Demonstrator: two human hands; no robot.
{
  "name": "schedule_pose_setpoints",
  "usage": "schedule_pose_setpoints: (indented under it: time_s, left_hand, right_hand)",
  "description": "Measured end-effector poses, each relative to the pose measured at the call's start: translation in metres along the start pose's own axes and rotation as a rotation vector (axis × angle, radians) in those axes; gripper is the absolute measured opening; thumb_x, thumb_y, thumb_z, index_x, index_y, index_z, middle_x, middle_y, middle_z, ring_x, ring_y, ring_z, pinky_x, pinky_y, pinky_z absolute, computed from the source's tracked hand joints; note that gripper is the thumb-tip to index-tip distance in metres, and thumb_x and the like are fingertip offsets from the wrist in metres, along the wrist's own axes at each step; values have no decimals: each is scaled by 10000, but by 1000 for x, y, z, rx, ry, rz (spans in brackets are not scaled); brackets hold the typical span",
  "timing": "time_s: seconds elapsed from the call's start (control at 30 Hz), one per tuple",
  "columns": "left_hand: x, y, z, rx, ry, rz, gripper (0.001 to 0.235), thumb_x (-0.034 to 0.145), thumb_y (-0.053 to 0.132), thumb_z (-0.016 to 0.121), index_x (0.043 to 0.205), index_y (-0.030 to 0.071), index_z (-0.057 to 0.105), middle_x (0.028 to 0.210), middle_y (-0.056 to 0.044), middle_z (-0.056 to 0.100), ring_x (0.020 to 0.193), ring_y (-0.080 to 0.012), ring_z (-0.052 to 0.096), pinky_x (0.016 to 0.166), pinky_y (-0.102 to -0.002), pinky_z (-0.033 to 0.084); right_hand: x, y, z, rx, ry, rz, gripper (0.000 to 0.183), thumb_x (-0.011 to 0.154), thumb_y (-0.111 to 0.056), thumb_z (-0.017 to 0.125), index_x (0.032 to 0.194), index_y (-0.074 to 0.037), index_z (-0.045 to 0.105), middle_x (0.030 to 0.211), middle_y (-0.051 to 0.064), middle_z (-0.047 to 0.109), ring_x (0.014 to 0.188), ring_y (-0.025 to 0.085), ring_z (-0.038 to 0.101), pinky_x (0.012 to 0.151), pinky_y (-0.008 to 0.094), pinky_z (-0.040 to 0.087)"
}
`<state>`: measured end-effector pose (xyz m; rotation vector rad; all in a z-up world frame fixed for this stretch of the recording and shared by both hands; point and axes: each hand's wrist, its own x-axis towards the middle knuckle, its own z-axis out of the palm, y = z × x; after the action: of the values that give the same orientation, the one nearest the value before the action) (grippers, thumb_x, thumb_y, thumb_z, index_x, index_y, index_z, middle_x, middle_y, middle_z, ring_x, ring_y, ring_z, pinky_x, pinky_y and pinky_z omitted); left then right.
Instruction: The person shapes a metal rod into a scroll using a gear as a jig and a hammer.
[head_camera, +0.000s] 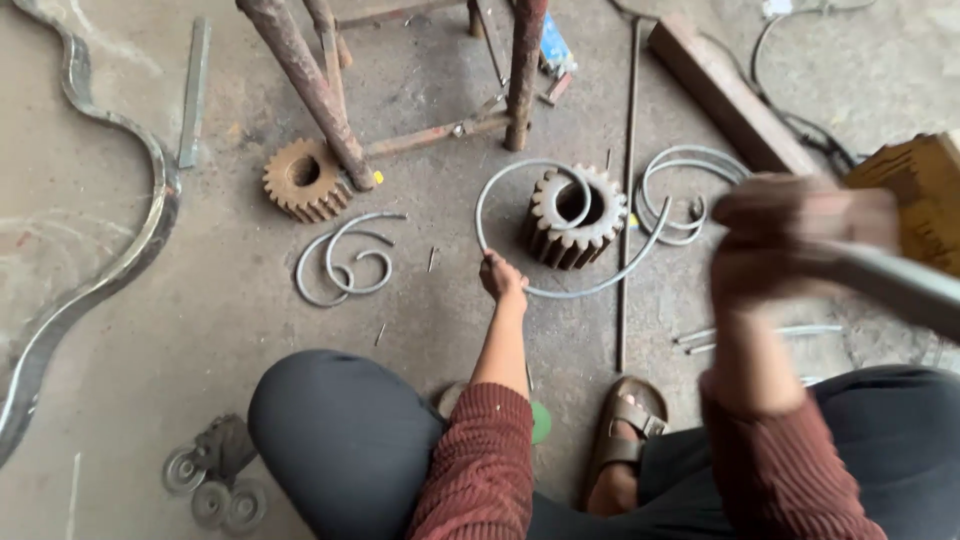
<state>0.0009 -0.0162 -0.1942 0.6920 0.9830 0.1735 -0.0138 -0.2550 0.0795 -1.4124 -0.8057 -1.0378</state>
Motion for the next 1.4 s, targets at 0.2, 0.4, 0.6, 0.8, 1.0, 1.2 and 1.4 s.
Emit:
schedule_pose_setpoints:
  time_s: [0.2,0.4,0.6,0.8,1.0,1.2,1.4]
  left_hand:
    - [13,-8,2,74,106,13,436,1054,471,434,1014,55,558,798,-84,551,534,-205,483,421,-349,378]
    - [35,-37,-14,1,68,73,560,1127,525,455,1136,-35,475,825,-148,435,560,-218,399,417,-347,346]
    - [3,-13,7,120,-9,78,521,1108,512,444,1013,3,505,779,-128,458,524,-212,399,415,-344,331]
    - [1,-11,12,186,21,95,552,1084,521,440,1067,-18,554,844,-118,545,624,-250,479,437,-343,391]
    - [37,-41,4,-60,99,40,435,1050,459,496,1047,25,530,793,-68,494,586,-203,458,428,-357,406]
    - [-11,-15,3,117,77,91,425,1058,470,437,1013,63,551,732,-40,486,556,-184,446,433,-330,388]
    - [-62,24,51,-187,-327,33,252,1097,392,546,1015,161,492,752,37,385,598,-113,392,520,-307,355]
  right_hand:
    - [-247,62,-25,-872,-850,940,287,846,-282,711,860,3,750,704,244,661,698,406,657,711,505,517]
    - [-53,-20,-12,-624,-441,946,290,935,-255,810,834,8,740,594,135,619,494,149,531,473,347,413]
    - [60,-81,-1,145,-38,311,322,1127,-171,576,826,-91,494,620,20,534,432,132,519,457,318,442]
    - [-155,59,-1,-750,-331,490,270,943,-260,678,835,-12,664,711,203,648,635,312,648,667,435,531]
    - [-171,24,-17,-869,-804,861,247,801,-275,743,856,-36,756,743,263,665,713,460,665,677,536,543]
    - [-121,-79,-19,-860,-639,1072,339,818,-330,795,838,-3,710,638,239,636,606,385,662,577,493,501]
    - [-159,-115,13,29,274,1952,226,932,-156,648,803,-127,464,579,-40,440,459,99,395,399,278,315]
